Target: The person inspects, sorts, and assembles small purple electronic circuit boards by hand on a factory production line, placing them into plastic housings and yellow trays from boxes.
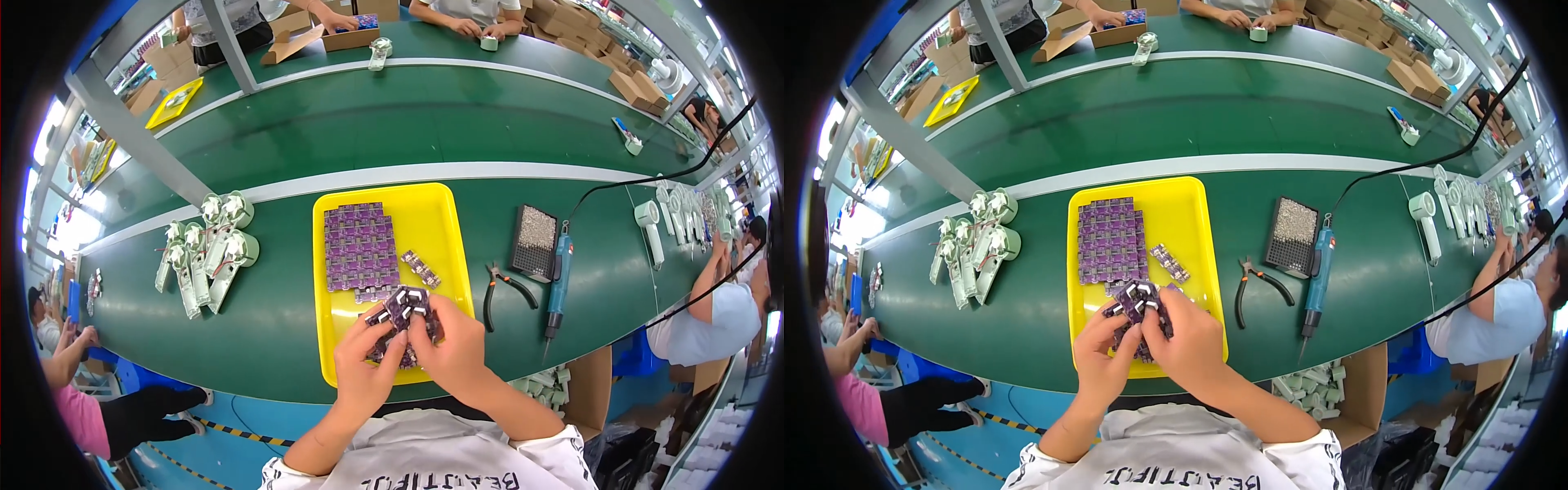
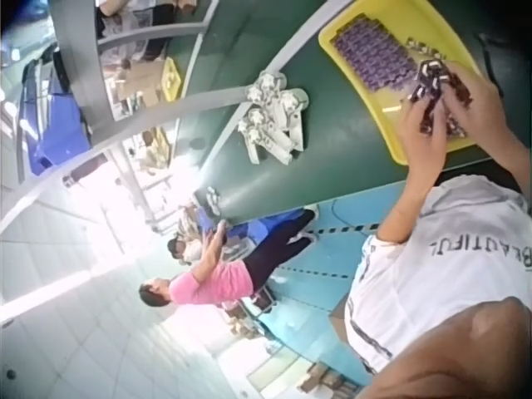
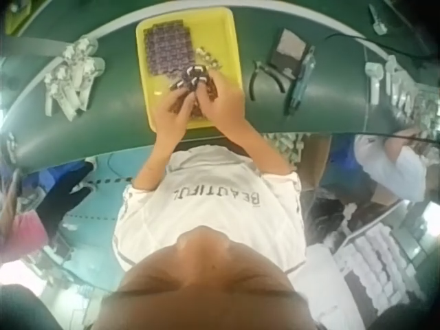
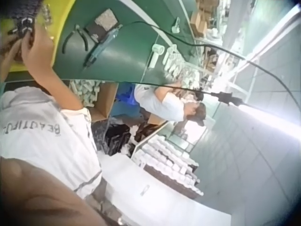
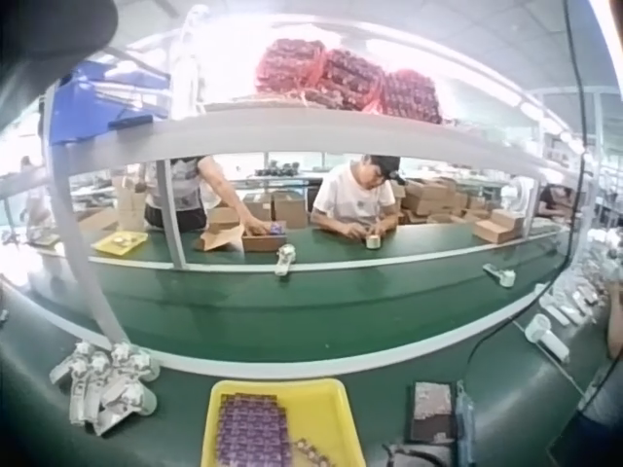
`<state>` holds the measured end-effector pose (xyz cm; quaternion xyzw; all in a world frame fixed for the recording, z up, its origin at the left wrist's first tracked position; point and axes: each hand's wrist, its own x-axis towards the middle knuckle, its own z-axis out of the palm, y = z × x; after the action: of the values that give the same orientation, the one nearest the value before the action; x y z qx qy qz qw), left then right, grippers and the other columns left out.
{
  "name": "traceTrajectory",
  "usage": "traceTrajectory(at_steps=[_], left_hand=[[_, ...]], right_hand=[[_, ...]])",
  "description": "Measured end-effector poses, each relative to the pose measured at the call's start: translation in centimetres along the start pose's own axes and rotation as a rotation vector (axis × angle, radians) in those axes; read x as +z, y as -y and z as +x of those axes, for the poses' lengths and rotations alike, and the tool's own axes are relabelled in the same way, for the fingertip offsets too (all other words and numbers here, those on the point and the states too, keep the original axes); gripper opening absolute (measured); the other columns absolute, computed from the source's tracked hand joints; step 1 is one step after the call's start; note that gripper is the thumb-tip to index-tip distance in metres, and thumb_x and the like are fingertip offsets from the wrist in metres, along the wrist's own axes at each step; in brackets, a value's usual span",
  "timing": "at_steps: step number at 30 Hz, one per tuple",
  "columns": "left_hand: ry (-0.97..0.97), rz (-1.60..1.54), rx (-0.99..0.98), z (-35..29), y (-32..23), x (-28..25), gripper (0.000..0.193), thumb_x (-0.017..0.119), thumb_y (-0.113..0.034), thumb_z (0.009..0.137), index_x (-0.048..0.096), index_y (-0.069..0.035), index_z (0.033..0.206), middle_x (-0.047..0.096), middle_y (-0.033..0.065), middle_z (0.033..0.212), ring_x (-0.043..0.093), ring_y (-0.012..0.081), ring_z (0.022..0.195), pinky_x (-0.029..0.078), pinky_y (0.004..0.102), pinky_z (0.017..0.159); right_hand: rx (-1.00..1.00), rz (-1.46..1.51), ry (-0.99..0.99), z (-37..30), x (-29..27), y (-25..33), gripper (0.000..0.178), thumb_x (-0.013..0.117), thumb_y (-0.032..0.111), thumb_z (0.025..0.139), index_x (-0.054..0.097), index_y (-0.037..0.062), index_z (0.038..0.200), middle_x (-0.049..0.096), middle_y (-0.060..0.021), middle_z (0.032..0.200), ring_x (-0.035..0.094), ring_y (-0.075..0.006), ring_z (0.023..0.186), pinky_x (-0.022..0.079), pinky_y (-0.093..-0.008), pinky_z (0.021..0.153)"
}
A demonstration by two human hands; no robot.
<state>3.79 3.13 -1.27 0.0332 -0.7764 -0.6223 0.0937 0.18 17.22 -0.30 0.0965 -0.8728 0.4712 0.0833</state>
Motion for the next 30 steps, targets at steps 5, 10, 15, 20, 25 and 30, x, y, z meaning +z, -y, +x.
traceTrajectory(at_steps=[5,10,15,20,25,30], left_hand=[[-0.05,-0.325,-0.055,0.2,-0.1,-1.5,0.023,0.065,-0.001,0.091,0.071,0.002,0.113,0.065,0.0138,0.124,0.06,0.0151,0.11,0.047,0.0252,0.088],[-0.021,-0.558,-0.371,0.6,0.5,-4.3,0.026,0.06,-0.008,0.096,0.067,0.006,0.117,0.067,0.012,0.116,0.064,0.0153,0.105,0.051,0.0285,0.089],[-0.054,-0.756,-0.387,0.9,0.2,-4.5,0.026,0.057,-0.008,0.098,0.066,0.008,0.117,0.069,0.0128,0.11,0.067,0.0165,0.099,0.054,0.0303,0.086],[-0.088,-0.774,-0.357,0.9,0.5,-5.0,0.025,0.056,-0.007,0.098,0.066,0.008,0.115,0.069,0.0138,0.11,0.067,0.0181,0.099,0.054,0.0318,0.089],[-0.053,-0.903,-0.388,1.3,1.2,-3.8,0.024,0.059,-0.007,0.096,0.066,0.007,0.115,0.067,0.0132,0.116,0.065,0.0189,0.105,0.053,0.0318,0.09],[-0.126,-0.455,-0.085,4.0,1.1,-2.1,0.022,0.067,-0.004,0.092,0.069,0.005,0.111,0.056,0.0137,0.132,0.055,0.0197,0.12,0.049,0.0303,0.095]], right_hand=[[0.363,0.763,0.095,2.0,-1.0,-3.1,0.019,0.051,0.004,0.099,0.051,0.003,0.119,0.061,0.0007,0.096,0.053,-0.0026,0.076,0.044,-0.0202,0.064],[0.519,0.781,0.333,3.4,-3.3,-5.3,0.021,0.054,0.008,0.1,0.054,0.002,0.12,0.064,-0.0015,0.098,0.059,-0.0062,0.078,0.049,-0.0228,0.065],[0.363,0.501,0.318,3.7,-3.3,-5.6,0.02,0.061,0.006,0.094,0.059,0.0024,0.114,0.066,-0.0031,0.099,0.064,-0.0134,0.08,0.052,-0.0283,0.067],[-0.294,-0.435,-0.029,5.4,-2.6,-3.7,0.025,0.069,0.002,0.075,0.065,0.0059,0.099,0.062,-0.0092,0.092,0.064,-0.0302,0.08,0.051,-0.0386,0.066],[-0.053,-0.25,0.126,9.1,-0.9,-4.1,0.02,0.074,0.007,0.081,0.065,0.003,0.098,0.067,-0.0083,0.092,0.066,-0.0216,0.077,0.05,-0.0315,0.064],[0.298,0.735,0.399,5.9,-1.6,-1.4,0.029,0.07,0.006,0.092,0.063,-0.004,0.117,0.069,-0.0059,0.107,0.066,-0.0117,0.098,0.053,-0.028,0.091]])
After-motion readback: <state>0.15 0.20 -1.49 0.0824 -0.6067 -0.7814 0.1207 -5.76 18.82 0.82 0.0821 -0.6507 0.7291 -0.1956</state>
